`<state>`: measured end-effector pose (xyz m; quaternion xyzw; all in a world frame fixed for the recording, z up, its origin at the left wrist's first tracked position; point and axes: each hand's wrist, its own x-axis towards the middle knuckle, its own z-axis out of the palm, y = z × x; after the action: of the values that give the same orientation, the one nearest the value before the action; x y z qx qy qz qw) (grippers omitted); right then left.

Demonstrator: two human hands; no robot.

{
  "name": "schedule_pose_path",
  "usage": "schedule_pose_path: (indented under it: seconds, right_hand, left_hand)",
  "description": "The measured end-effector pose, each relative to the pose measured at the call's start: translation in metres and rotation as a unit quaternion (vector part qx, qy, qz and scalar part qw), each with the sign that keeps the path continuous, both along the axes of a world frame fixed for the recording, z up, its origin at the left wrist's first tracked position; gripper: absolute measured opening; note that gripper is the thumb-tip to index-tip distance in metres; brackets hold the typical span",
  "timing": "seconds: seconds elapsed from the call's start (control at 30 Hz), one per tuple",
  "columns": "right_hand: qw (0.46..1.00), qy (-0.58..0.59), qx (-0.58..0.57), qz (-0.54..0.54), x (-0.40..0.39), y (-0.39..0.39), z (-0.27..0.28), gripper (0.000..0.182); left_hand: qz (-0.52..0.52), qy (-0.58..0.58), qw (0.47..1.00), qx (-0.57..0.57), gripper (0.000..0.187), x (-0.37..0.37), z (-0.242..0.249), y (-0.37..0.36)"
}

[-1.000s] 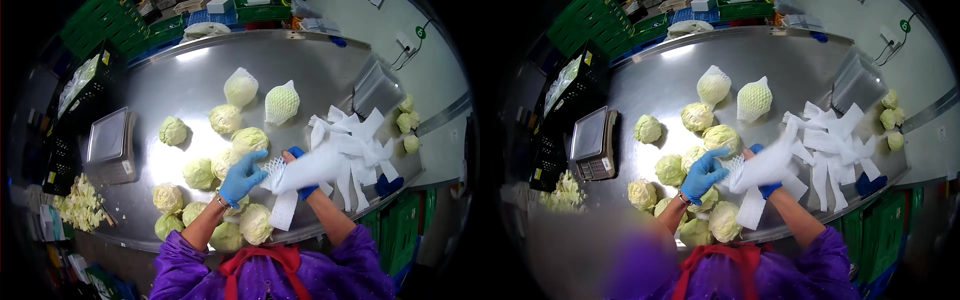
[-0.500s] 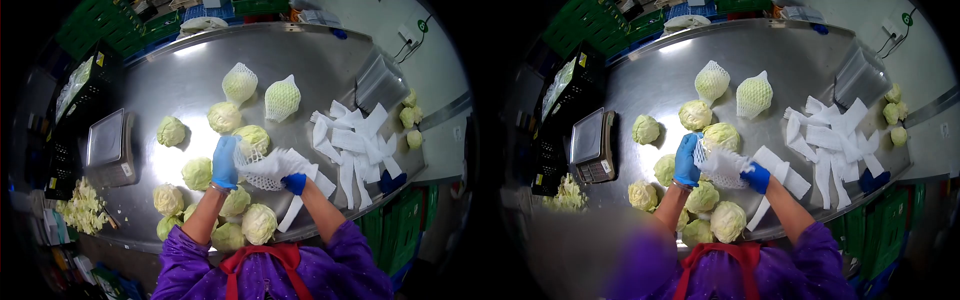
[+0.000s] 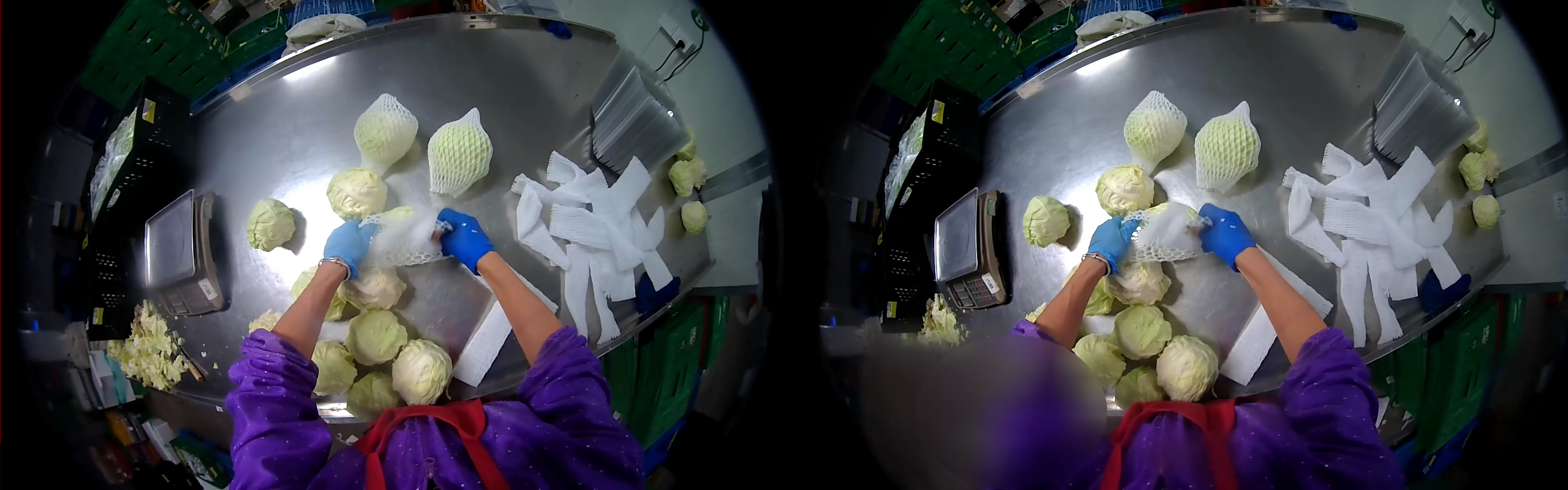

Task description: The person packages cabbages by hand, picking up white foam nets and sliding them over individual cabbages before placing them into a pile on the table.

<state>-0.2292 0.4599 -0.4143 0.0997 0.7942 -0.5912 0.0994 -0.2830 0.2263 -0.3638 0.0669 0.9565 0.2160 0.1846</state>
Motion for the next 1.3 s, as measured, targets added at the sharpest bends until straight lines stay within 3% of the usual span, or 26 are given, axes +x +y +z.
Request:
schedule_pose_path:
  seconds: [0.13, 0.2, 0.3, 0.33, 0.37, 0.4, 0.43, 0.5, 0.53, 0.57, 0.63, 0.7, 0.73, 0.8, 0.87, 0.9, 0.93, 1.0, 1.07, 1.17, 1.3]
  right_hand:
    - [0.991, 0.046, 0.100, -0.070, -0.015, -0.008, -0.030, 0.028]
    - [0.986, 0.037, 0.129, -0.100, -0.024, -0.020, -0.041, 0.035]
    - [0.990, -0.044, -0.014, -0.134, -0.024, -0.024, -0.042, 0.037]
    - [0.988, 0.059, -0.020, -0.140, -0.016, -0.023, -0.048, 0.033]
    - [0.977, 0.099, -0.121, -0.147, -0.013, -0.017, -0.044, 0.031]
    - [0.954, 0.135, -0.222, -0.148, -0.011, -0.013, -0.025, 0.029]
    - [0.894, 0.094, -0.411, -0.151, -0.001, -0.005, -0.007, 0.029]
    - [0.968, 0.215, -0.122, -0.039, 0.030, 0.001, 0.094, 0.029]
    - [0.964, 0.195, -0.180, -0.024, 0.043, 0.000, 0.111, 0.027]
    - [0.960, 0.269, -0.080, 0.004, 0.055, -0.001, 0.127, 0.026]
    - [0.956, 0.284, -0.075, 0.009, 0.086, -0.013, 0.146, 0.024]
    - [0.960, 0.265, -0.091, 0.008, 0.116, -0.030, 0.157, 0.020]
    - [0.965, 0.261, -0.040, 0.001, 0.129, -0.041, 0.162, 0.015]
    - [0.981, 0.179, -0.069, 0.021, 0.149, -0.052, 0.159, 0.015]
    - [0.987, 0.129, -0.081, 0.054, 0.164, -0.060, 0.153, 0.014]
    - [0.983, 0.028, -0.170, 0.064, 0.167, -0.061, 0.155, 0.016]
    - [0.961, -0.076, -0.256, 0.072, 0.167, -0.061, 0.159, 0.017]
    - [0.874, -0.227, -0.423, 0.078, 0.175, -0.065, 0.152, 0.028]
    - [0.837, -0.252, -0.479, 0.082, 0.191, -0.071, 0.156, 0.032]
    - [0.810, -0.261, -0.519, 0.078, 0.204, -0.078, 0.154, 0.038]
    - [0.813, -0.257, -0.518, 0.067, 0.202, -0.098, 0.150, 0.040]
  left_hand:
    - [-0.007, -0.083, 0.996, -0.037, 0.061, -0.018, -0.005, 0.013]
    - [-0.002, -0.094, 0.996, 0.006, 0.062, -0.023, -0.015, 0.016]
    - [0.018, -0.108, 0.992, 0.056, 0.063, -0.017, -0.009, 0.024]
    - [0.018, -0.082, 0.994, 0.075, 0.064, -0.016, -0.009, 0.025]
    - [0.021, -0.054, 0.994, 0.095, 0.065, -0.015, -0.008, 0.025]
    - [0.028, -0.008, 0.977, 0.213, 0.050, -0.004, 0.002, 0.027]
    - [0.037, 0.001, 0.952, 0.303, 0.047, 0.012, 0.012, 0.028]
    - [0.050, 0.017, 0.879, 0.474, 0.053, 0.041, 0.048, 0.030]
    - [0.050, -0.006, 0.846, 0.530, 0.061, 0.050, 0.051, 0.027]
    - [0.061, -0.031, 0.824, 0.562, 0.063, 0.065, 0.061, 0.026]
    - [0.085, -0.079, 0.774, 0.623, 0.067, 0.095, 0.081, 0.023]
    - [0.172, -0.124, 0.710, 0.671, 0.057, 0.128, 0.062, 0.014]
    - [0.204, -0.146, 0.671, 0.698, 0.054, 0.146, 0.055, 0.008]
    - [0.205, -0.198, 0.574, 0.768, 0.052, 0.175, 0.061, -0.006]
    - [0.192, -0.176, 0.558, 0.788, 0.046, 0.197, 0.053, -0.023]
    - [0.185, -0.165, 0.550, 0.797, 0.044, 0.206, 0.051, -0.033]
    - [0.195, -0.154, 0.578, 0.777, 0.035, 0.212, 0.051, -0.042]
    - [0.250, -0.168, 0.537, 0.788, 0.032, 0.229, 0.044, -0.060]
    - [0.289, -0.215, 0.475, 0.803, 0.030, 0.247, 0.054, -0.069]
    - [0.306, -0.254, 0.516, 0.759, 0.034, 0.266, 0.056, -0.077]
    - [0.331, -0.433, 0.363, 0.756, 0.046, 0.277, 0.076, -0.071]
